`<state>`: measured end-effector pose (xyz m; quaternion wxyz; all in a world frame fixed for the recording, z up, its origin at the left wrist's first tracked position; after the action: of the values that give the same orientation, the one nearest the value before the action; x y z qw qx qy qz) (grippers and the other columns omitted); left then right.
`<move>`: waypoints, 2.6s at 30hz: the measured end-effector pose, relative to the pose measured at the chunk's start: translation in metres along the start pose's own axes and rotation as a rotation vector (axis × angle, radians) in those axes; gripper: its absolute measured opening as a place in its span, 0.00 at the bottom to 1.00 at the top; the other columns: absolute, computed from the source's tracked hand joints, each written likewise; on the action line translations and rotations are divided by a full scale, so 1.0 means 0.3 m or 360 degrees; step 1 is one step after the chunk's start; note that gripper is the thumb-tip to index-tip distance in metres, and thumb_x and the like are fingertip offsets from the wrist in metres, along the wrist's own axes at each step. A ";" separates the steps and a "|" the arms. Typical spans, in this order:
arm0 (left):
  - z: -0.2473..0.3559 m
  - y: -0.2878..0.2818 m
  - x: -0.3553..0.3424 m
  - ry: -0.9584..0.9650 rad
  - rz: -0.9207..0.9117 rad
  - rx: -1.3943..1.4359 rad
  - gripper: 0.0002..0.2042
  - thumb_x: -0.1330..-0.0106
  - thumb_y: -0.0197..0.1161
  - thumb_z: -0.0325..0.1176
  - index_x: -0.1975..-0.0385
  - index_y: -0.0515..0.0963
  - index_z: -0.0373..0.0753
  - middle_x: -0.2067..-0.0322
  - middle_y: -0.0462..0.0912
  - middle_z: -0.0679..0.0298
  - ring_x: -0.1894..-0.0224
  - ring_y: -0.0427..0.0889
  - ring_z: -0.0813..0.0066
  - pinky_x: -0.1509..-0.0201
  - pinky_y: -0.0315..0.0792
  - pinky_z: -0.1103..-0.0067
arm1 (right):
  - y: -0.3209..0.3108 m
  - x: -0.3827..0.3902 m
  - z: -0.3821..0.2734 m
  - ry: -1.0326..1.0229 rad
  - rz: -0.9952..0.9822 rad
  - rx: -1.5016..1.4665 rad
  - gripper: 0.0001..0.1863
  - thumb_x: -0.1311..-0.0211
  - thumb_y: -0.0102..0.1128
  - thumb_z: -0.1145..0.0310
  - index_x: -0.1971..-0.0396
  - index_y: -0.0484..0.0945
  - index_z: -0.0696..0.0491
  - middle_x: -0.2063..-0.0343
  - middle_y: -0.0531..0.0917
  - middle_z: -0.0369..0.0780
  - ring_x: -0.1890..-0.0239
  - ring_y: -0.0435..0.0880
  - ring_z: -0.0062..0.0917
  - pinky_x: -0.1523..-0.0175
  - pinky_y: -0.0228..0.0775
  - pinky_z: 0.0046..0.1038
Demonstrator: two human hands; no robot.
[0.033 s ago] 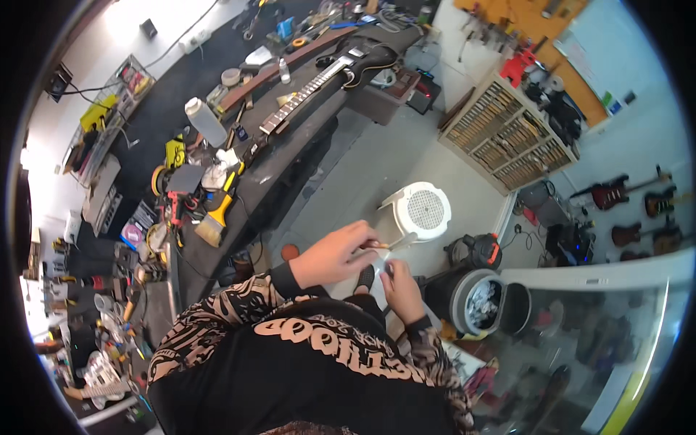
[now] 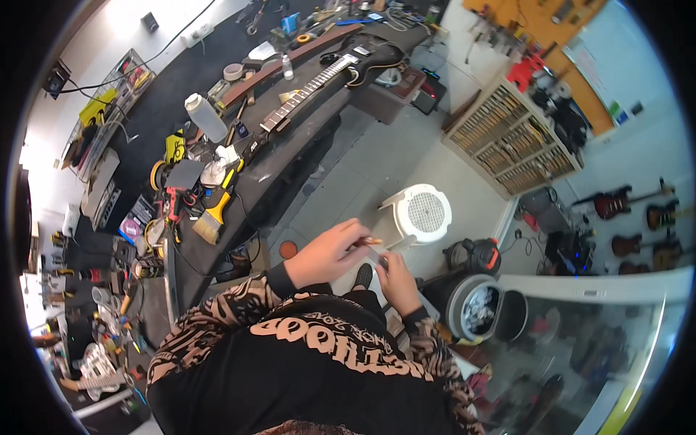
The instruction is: The person sands a guitar nut piece on a sheet of sandpaper, checks its fit in the slot at the top of the guitar neck, and uses a pencil to mark the piece while it is held against the headstock.
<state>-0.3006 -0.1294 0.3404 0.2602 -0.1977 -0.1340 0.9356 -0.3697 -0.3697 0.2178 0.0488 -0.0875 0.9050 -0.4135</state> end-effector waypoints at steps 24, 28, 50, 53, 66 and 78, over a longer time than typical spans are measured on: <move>-0.915 -0.572 -0.071 -0.1527 0.0834 -0.0467 0.10 0.22 0.67 0.30 0.45 0.84 0.35 0.51 0.90 0.48 0.48 0.91 0.46 0.42 0.83 0.64 | 0.826 -1.786 -0.096 -0.1809 -0.0524 0.0179 0.19 0.29 0.59 0.68 0.40 0.83 0.47 0.43 0.82 0.39 0.33 0.80 0.35 0.17 0.62 0.51; -0.993 -0.602 -0.151 -0.1516 0.0735 -0.0347 0.11 0.22 0.69 0.29 0.45 0.84 0.33 0.54 0.90 0.46 0.50 0.92 0.51 0.44 0.83 0.64 | 0.762 -1.748 -0.059 -0.1643 -0.0435 0.0188 0.20 0.28 0.57 0.67 0.39 0.82 0.49 0.36 0.81 0.42 0.29 0.79 0.36 0.14 0.58 0.51; -1.129 -0.427 -1.544 -0.0864 -0.0031 -0.0199 0.19 0.20 0.62 0.21 0.32 0.79 0.29 0.63 0.89 0.60 0.64 0.80 0.81 0.51 0.79 0.81 | -0.433 -1.656 1.883 0.1321 0.1122 -0.0375 0.13 0.23 0.62 0.70 0.45 0.85 0.57 0.57 0.90 0.51 0.50 0.92 0.53 0.41 0.84 0.43; -1.261 -0.236 -1.773 -0.0906 -0.0096 -0.0171 0.22 0.19 0.60 0.21 0.27 0.76 0.33 0.64 0.85 0.66 0.67 0.77 0.85 0.60 0.73 0.83 | -0.659 -1.669 2.274 0.1441 0.1643 -0.0585 0.13 0.24 0.62 0.70 0.46 0.85 0.57 0.69 0.88 0.41 0.61 0.90 0.40 0.49 0.84 0.39; -1.147 0.473 -2.770 -0.0804 -0.1006 -0.0480 0.23 0.21 0.59 0.24 0.27 0.78 0.39 0.50 0.91 0.48 0.58 0.92 0.57 0.48 0.84 0.66 | -1.386 -1.858 2.825 0.1544 0.1950 -0.1813 0.18 0.27 0.67 0.67 0.46 0.80 0.65 0.58 0.88 0.48 0.61 0.93 0.34 0.59 0.88 0.35; -1.169 0.784 -2.965 -0.0858 -0.1278 -0.0364 0.26 0.17 0.59 0.28 0.22 0.76 0.50 0.63 0.88 0.55 0.64 0.90 0.63 0.53 0.84 0.67 | -1.220 -1.476 2.467 0.1747 0.1931 -0.1864 0.20 0.25 0.69 0.74 0.46 0.68 0.69 0.55 0.84 0.49 0.59 0.93 0.33 0.59 0.93 0.31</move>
<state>0.4510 -0.7526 0.2135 0.5326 0.0913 -0.3638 0.7587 0.2264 -1.0647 0.0184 -0.2235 0.5807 0.7547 0.2081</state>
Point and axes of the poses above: each hand's wrist, its own x-axis away from the middle knuckle, its own y-axis out of the palm, z = x × y, the point moved 2 cm from there along -x, towards the middle knuckle
